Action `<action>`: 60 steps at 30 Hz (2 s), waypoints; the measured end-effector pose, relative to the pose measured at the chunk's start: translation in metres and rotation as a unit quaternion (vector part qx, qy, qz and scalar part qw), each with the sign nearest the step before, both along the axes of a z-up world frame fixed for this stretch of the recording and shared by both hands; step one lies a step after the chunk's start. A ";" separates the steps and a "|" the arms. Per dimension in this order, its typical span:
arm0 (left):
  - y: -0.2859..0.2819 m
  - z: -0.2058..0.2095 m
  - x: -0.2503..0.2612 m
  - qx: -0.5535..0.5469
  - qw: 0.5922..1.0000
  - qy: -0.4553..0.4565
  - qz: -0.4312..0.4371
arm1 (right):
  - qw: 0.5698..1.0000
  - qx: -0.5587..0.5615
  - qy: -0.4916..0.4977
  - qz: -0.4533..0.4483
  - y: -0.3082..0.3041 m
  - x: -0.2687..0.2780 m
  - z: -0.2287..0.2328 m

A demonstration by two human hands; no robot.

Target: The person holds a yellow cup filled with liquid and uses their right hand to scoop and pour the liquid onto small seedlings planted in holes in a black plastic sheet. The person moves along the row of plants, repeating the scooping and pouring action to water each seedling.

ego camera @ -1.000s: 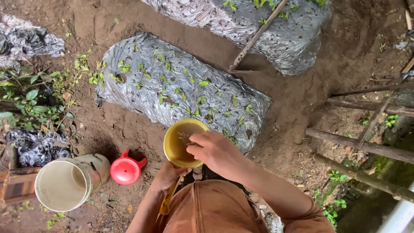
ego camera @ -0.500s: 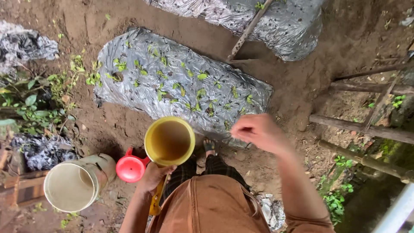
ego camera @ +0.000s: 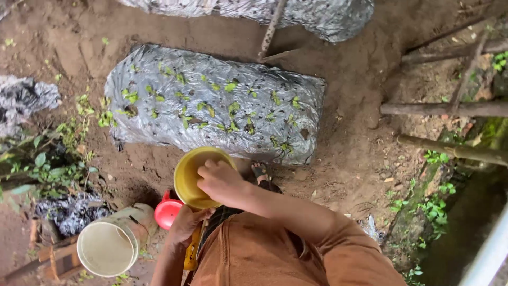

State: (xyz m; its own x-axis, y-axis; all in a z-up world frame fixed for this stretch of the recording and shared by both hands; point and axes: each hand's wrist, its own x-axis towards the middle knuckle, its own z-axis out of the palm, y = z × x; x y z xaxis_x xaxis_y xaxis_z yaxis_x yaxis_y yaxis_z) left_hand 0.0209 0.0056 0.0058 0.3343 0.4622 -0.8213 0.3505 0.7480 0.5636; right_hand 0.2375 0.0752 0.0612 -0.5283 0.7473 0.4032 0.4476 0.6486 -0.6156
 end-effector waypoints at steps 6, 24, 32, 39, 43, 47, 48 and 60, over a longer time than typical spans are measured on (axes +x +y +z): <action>-0.006 0.007 0.028 -0.020 0.987 -0.058 0.146 | 0.917 -0.145 -0.369 0.048 -0.016 0.027 0.039; -0.015 -0.001 0.021 0.030 0.999 -0.004 -0.015 | 0.962 -0.201 0.166 -0.083 -0.007 0.262 0.122; -0.012 -0.001 0.043 0.017 0.999 -0.042 -0.012 | 0.879 -0.451 -0.011 -0.157 -0.012 0.168 0.100; 0.004 0.016 0.074 0.037 0.998 -0.010 -0.050 | 0.987 -0.083 -0.132 -0.045 -0.031 0.059 -0.022; 0.005 0.010 0.073 0.036 0.997 -0.026 -0.060 | 0.930 -0.157 -0.333 -0.017 -0.034 0.063 0.010; 0.008 0.017 0.080 -0.015 0.999 -0.037 -0.014 | 0.981 -0.039 -0.170 -0.089 -0.038 0.073 0.027; 0.007 0.016 0.079 -0.014 0.999 -0.037 -0.014 | 0.981 -0.039 -0.170 -0.088 -0.040 0.076 0.016; 0.004 0.005 0.053 0.022 0.996 -0.081 -0.036 | 0.826 -0.288 0.434 0.213 -0.045 0.213 0.107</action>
State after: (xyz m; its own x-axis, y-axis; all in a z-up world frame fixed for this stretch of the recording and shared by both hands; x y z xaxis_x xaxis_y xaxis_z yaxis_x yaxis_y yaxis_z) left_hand 0.0740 0.0092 0.0104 0.4941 0.4662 -0.7339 0.3047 0.6978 0.6483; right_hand 0.4501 0.0307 0.1681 -0.4911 0.7682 0.4107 -0.5190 0.1206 -0.8462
